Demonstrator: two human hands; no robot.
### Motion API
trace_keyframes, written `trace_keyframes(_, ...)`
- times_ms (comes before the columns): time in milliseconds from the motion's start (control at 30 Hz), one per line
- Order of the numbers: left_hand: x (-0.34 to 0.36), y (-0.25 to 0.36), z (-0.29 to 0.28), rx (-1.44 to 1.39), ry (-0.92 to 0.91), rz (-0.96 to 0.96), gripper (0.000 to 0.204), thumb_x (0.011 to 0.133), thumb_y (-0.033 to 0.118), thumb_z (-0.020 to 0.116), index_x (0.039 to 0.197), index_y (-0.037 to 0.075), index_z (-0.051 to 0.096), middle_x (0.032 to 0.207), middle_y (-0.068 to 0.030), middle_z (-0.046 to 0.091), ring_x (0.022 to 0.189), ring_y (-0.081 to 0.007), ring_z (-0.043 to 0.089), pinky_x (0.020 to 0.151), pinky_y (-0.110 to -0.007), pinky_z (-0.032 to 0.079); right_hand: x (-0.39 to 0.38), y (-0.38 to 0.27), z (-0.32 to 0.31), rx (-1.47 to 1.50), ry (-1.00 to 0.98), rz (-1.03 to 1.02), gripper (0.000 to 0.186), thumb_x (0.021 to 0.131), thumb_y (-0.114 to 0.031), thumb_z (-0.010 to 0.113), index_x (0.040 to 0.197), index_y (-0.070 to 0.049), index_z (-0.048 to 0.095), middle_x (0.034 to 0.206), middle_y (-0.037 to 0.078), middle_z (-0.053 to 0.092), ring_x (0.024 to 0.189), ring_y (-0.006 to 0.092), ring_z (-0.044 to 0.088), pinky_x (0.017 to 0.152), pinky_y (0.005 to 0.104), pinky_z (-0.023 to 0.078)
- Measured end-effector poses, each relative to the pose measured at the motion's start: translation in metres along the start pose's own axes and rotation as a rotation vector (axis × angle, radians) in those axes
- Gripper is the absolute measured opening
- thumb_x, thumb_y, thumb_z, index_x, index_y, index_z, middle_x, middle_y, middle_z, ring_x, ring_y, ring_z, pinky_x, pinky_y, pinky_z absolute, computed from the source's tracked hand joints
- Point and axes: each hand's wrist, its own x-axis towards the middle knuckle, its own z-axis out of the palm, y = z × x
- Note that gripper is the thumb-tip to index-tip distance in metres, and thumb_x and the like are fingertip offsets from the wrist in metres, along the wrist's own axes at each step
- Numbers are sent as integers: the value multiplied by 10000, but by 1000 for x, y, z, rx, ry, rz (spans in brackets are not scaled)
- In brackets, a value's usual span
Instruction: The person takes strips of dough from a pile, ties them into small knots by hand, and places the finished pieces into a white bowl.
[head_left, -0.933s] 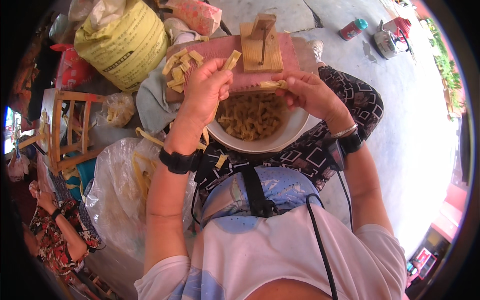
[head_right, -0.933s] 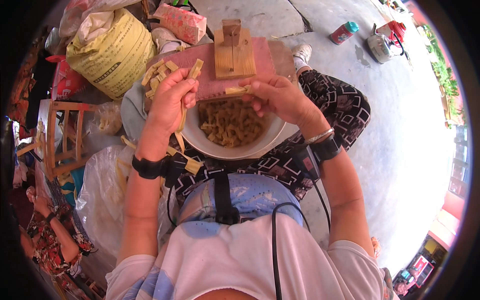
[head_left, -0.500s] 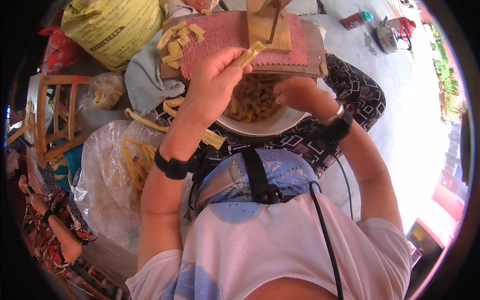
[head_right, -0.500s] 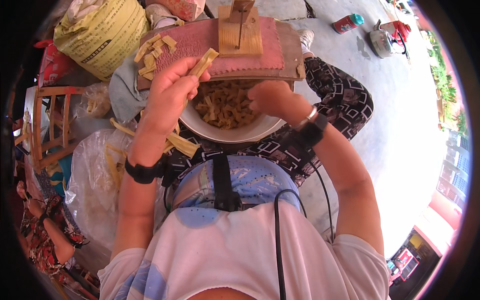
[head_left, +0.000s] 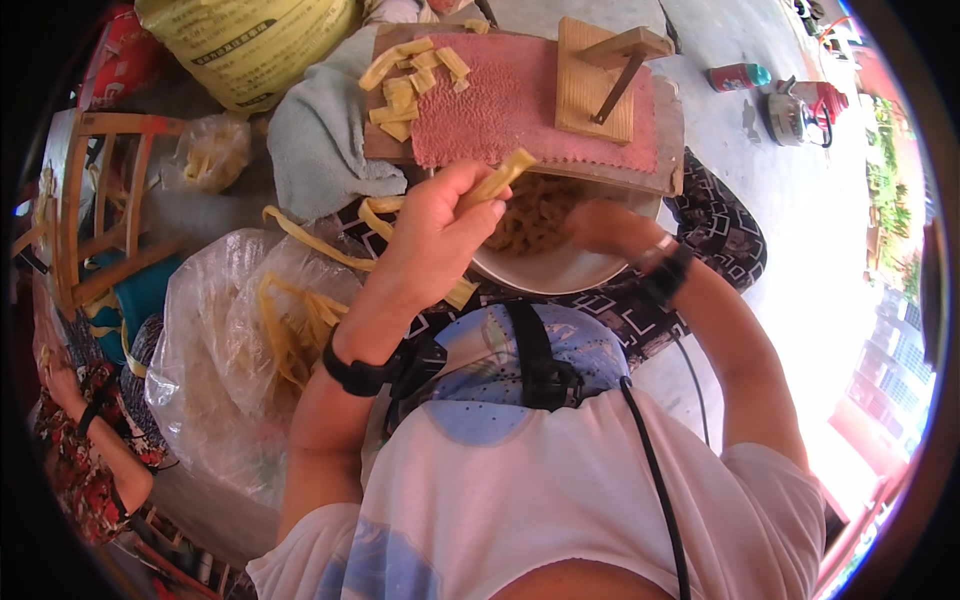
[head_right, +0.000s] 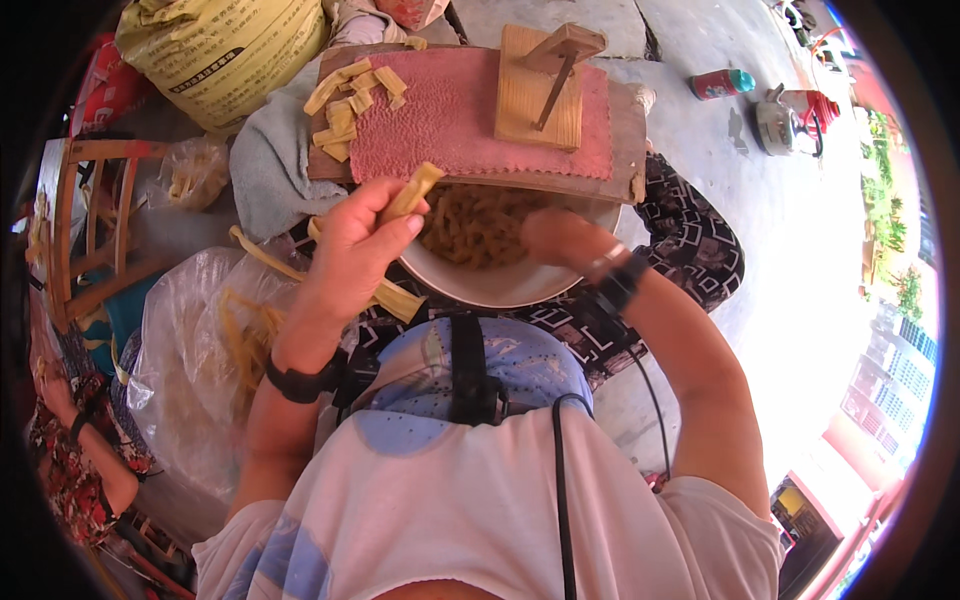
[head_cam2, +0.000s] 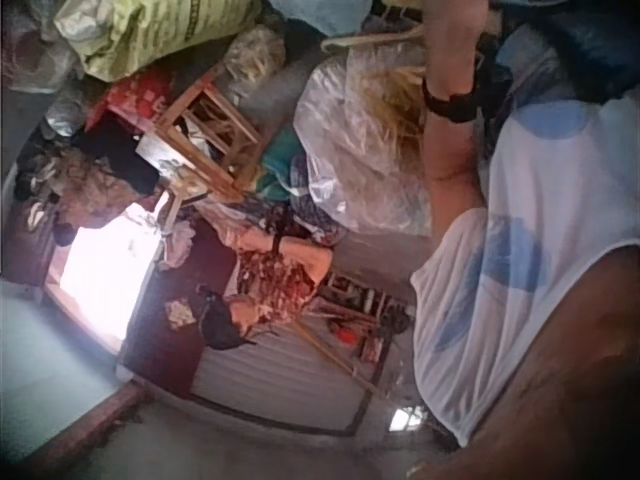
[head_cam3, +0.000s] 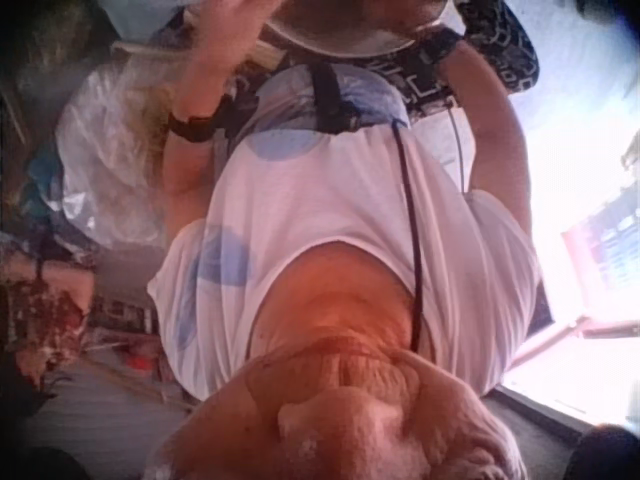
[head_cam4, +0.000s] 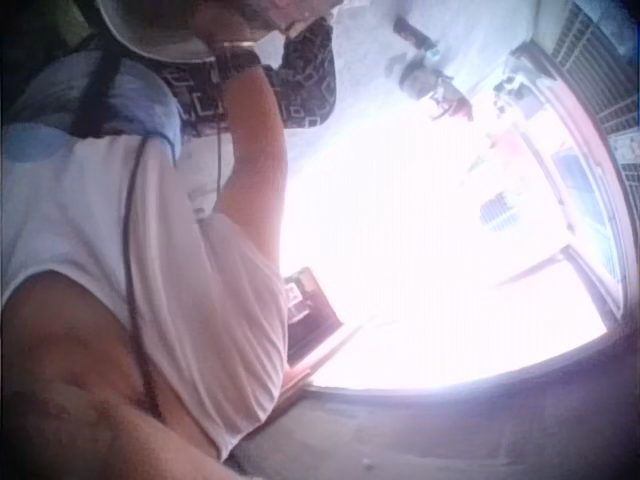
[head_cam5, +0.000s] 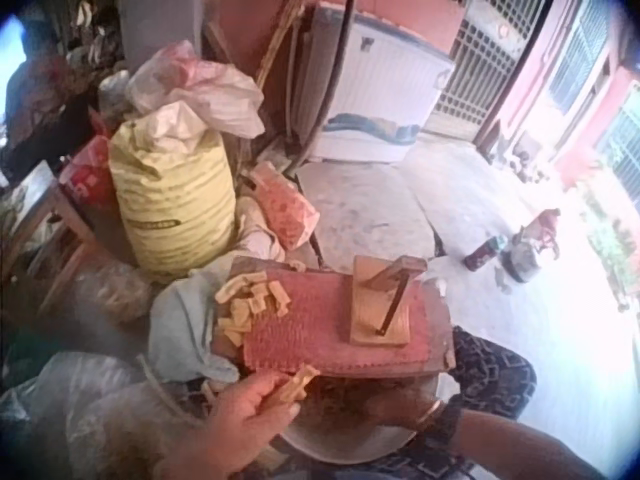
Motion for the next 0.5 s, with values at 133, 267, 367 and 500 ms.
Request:
trace_keyframes(133,17,-32,13,-13,-147,-142,143,915,74,590,1040,6,601,959,29,564,875,-44,498,791,-213,425,-41,-40,-58,569,120,-112,113,773,-47,586,849,-7,661,788,121,669,750,235,640,721,324,501)
trace_keyframes(267,32,-33,37,-44,-225,-139,243,930,88,585,1156,-1,579,975,24,577,902,-52,504,804,-224,436,-71,-54,-67,961,228,-26,129,755,-2,575,866,4,640,738,92,636,722,157,607,692,281,479)
trace_keyframes(367,42,-32,37,-76,-270,-166,279,963,170,563,1195,16,573,925,25,582,704,-31,480,599,-199,406,-88,-61,-68,925,340,-16,108,754,0,578,850,15,625,753,81,628,733,146,595,695,276,473)
trace_keyframes(500,43,-14,44,-87,-260,-331,303,975,276,560,1166,44,597,808,46,560,522,-14,373,445,-187,281,-105,-63,-67,933,435,-42,100,764,3,594,859,12,623,759,62,622,745,121,583,688,275,469)
